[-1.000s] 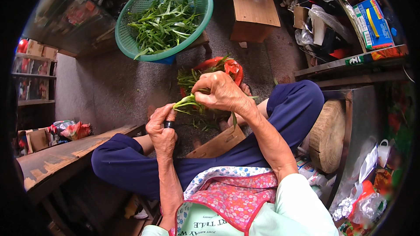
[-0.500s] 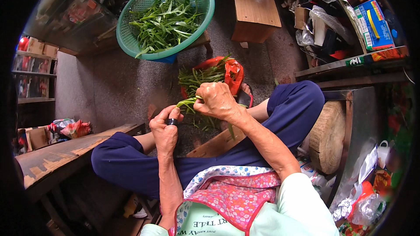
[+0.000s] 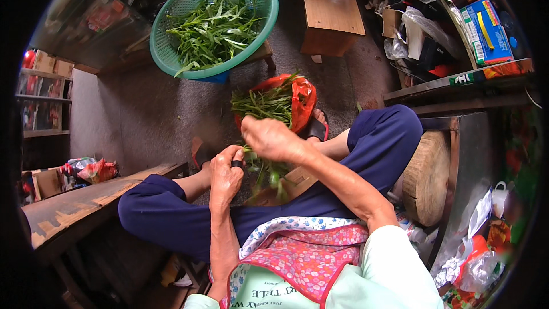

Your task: The person sits cross-legged on the floor and trims green leafy vegetables by hand. They pick up stems from a red bag, snap off the ends, and place the trimmed pieces into a green colander. The process is repetitive and continues throughout the clip.

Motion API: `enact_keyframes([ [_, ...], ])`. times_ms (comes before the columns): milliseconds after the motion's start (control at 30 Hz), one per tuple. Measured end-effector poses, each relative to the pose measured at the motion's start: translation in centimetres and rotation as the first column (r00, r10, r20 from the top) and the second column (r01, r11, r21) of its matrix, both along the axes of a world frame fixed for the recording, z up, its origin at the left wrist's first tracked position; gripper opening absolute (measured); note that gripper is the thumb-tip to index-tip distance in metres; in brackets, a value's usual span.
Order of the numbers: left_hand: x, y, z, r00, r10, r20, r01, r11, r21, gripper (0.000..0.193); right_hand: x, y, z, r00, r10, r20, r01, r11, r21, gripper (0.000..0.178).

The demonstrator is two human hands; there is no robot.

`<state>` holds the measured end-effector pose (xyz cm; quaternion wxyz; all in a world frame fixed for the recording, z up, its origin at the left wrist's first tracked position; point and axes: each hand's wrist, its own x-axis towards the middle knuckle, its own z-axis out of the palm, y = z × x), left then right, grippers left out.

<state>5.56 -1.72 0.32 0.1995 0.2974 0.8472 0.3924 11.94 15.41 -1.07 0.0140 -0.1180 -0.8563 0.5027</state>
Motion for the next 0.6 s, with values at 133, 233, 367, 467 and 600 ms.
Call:
enact_keyframes([
  [133, -0.3, -0.6, 0.5, 0.994, 0.035, 0.106, -0.027, 0.997, -0.067, 0.019, 0.4, -2.2, 1.5, 0.990, 0.122, -0.066, -0.107, 0.973, 0.207, 0.024],
  [233, -0.4, -0.6, 0.9, 0.973, 0.067, 0.220, -0.060, 0.997, -0.040, 0.018, 0.3, -1.0, 1.8, 0.985, 0.166, -0.051, -0.153, 0.970, 0.190, 0.026],
  [367, -0.9, -0.9, 1.4, 0.864, -0.058, 0.500, -0.004, 0.993, 0.122, 0.013, 0.0, 1.8, 2.5, 0.921, 0.352, 0.169, -0.287, 0.903, -0.319, 0.028],
  [467, -1.4, -1.4, 2.3, 0.731, -0.193, 0.655, -0.004, 0.958, 0.286, 0.014, 0.3, 2.3, 5.0, 0.902, 0.373, 0.218, -0.215, 0.826, -0.521, 0.026],
  [600, -1.6, -1.2, 3.9, 0.651, -0.224, 0.725, -0.108, 0.918, 0.381, 0.012, 1.1, 1.6, 5.0, 0.971, 0.212, 0.111, -0.080, 0.727, -0.682, 0.016],
])
